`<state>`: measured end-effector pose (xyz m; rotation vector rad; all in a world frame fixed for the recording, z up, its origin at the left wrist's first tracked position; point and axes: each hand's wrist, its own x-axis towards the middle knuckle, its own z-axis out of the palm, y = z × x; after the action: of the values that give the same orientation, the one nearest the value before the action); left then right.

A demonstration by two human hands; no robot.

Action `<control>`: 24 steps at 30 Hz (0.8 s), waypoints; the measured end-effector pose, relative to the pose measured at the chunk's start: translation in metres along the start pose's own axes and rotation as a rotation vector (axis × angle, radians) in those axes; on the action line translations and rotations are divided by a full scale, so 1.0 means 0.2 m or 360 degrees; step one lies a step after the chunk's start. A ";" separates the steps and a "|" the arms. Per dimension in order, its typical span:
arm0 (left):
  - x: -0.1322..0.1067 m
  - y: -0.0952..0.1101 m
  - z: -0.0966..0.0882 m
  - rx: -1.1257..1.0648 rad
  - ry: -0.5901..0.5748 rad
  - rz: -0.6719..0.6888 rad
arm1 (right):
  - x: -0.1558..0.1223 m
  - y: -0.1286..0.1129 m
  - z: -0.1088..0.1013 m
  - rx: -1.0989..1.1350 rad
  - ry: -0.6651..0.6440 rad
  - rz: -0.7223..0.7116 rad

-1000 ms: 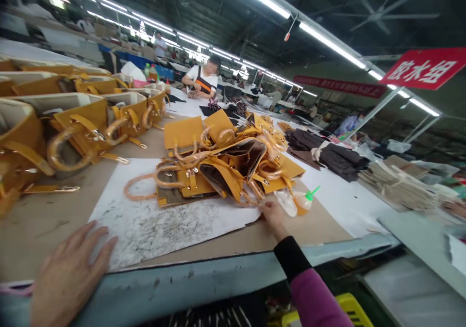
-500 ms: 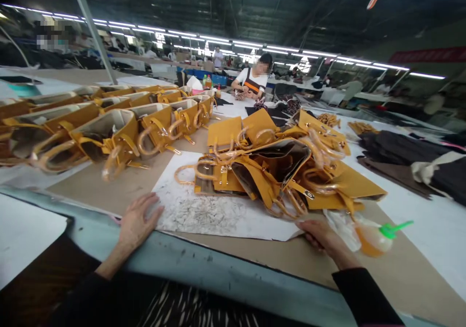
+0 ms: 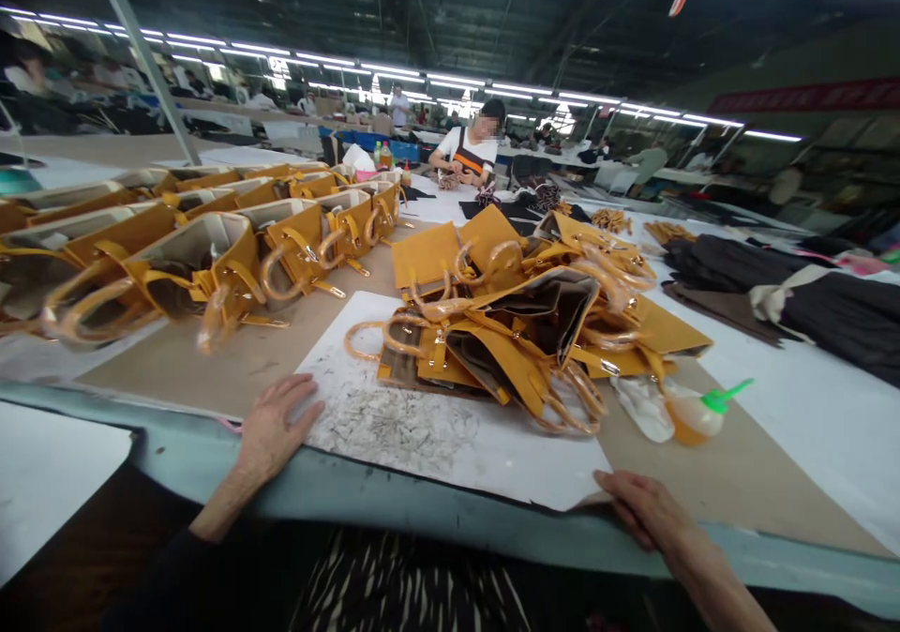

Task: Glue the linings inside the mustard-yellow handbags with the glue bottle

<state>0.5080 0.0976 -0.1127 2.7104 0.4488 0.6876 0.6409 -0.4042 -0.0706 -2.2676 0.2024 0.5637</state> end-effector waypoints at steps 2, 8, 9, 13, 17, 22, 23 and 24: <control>0.00 -0.01 -0.01 -0.0011 -0.0024 0.0056 | -0.03 0.02 0.03 0.0093 0.0008 0.0035; 0.00 -0.04 0.02 0.0005 0.0033 0.0240 | -0.05 0.04 0.04 -0.0451 0.0114 -0.0011; 0.00 -0.05 0.03 -0.0021 0.0057 0.0246 | -0.07 0.02 0.05 -0.0693 0.0269 -0.0070; 0.00 -0.07 0.05 -0.0275 0.0138 0.0189 | -0.21 -0.19 0.14 -0.1475 0.0887 -0.0495; 0.01 -0.07 0.06 -0.0198 0.0224 -0.0024 | -0.24 -0.53 0.37 -0.1579 0.0864 -0.1517; 0.02 -0.04 0.08 0.0069 0.0270 -0.0104 | -0.02 -0.80 0.65 -0.1613 0.0821 -0.2193; 0.02 -0.04 0.09 0.0079 0.0264 -0.0106 | 0.03 -0.82 0.69 -0.1627 0.0798 -0.2254; 0.03 -0.04 0.09 0.0081 0.0254 -0.0111 | 0.08 -0.84 0.73 -0.1634 0.0782 -0.2298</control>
<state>0.5193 0.1030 -0.1282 2.6831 0.6037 0.8883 0.6594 -0.1830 -0.0551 -2.6080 -1.6895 -0.8439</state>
